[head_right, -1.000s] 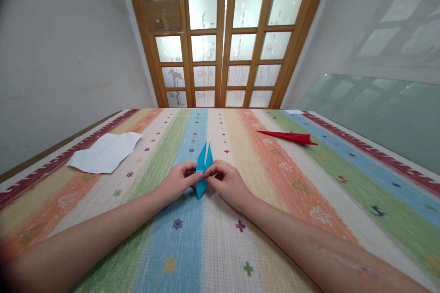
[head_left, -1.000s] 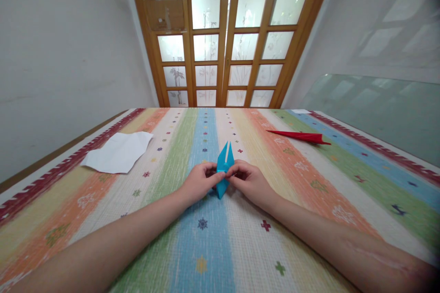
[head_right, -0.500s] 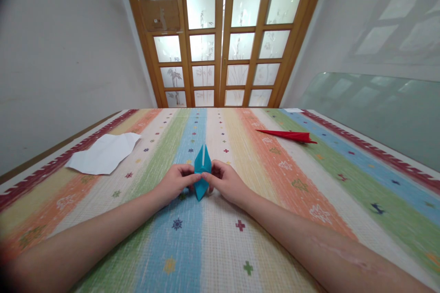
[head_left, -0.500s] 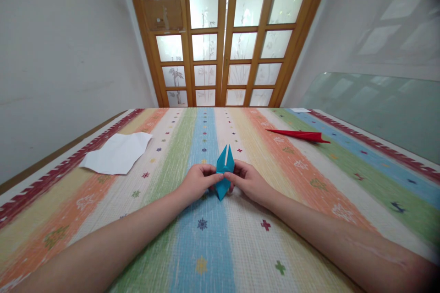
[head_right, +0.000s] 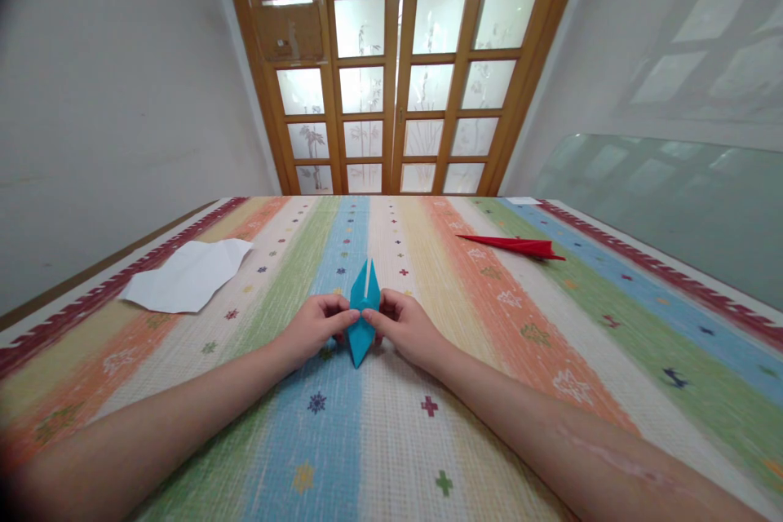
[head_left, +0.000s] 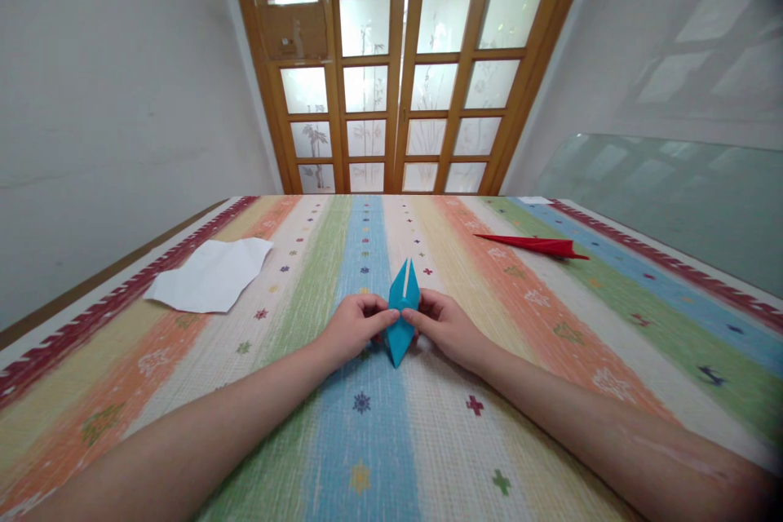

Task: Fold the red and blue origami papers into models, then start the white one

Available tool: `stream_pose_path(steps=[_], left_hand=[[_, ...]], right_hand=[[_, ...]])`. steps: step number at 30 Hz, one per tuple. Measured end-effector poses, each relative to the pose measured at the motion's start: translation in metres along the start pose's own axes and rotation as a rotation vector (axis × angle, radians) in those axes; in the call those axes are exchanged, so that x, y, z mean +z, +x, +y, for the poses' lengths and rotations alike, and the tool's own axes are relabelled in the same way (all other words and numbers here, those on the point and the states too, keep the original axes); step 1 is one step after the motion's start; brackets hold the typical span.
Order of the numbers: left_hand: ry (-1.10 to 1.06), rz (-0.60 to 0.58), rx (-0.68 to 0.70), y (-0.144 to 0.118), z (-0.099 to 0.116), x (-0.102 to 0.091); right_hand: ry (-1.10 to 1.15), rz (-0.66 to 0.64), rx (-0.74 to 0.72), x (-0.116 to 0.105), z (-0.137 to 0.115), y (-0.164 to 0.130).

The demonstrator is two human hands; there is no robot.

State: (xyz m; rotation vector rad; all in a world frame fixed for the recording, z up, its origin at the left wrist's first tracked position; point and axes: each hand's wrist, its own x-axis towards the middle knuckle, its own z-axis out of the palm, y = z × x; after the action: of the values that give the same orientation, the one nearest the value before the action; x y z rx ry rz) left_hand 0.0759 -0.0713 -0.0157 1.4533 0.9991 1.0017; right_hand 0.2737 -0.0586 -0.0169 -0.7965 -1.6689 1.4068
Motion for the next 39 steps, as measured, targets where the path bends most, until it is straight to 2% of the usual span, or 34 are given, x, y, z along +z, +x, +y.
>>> stream_pose_path(steps=[3,7,10,17,21,23,32,35,39], left_hand=[[-0.022,-0.017,0.024,-0.001,0.003,0.000],[-0.165,0.000,0.000,-0.001,0.007,-0.001],[-0.210,-0.015,-0.006,0.000,0.009,-0.002],[-0.203,-0.069,0.028,-0.001,0.013,-0.004],[-0.178,-0.021,0.092,0.004,0.015,-0.009],[-0.182,-0.003,0.111,0.006,0.016,-0.012],[-0.199,-0.053,0.115,0.003,0.022,-0.011],[-0.145,-0.056,0.126,0.003,0.022,-0.012],[0.042,-0.066,0.184,0.002,0.024,-0.013]], right_hand=[[0.107,-0.034,0.028,-0.001,0.000,0.000],[0.263,-0.157,0.140,-0.006,-0.003,-0.001],[0.317,-0.200,0.200,-0.009,-0.006,-0.001],[0.253,-0.204,0.245,-0.011,-0.008,0.000],[0.226,-0.197,0.277,-0.011,-0.008,0.000],[0.216,-0.215,0.271,-0.011,-0.008,0.000],[0.176,-0.260,0.218,-0.013,-0.007,0.000],[0.127,-0.280,0.201,-0.011,-0.010,0.000],[0.079,-0.275,0.176,-0.008,-0.014,0.000]])
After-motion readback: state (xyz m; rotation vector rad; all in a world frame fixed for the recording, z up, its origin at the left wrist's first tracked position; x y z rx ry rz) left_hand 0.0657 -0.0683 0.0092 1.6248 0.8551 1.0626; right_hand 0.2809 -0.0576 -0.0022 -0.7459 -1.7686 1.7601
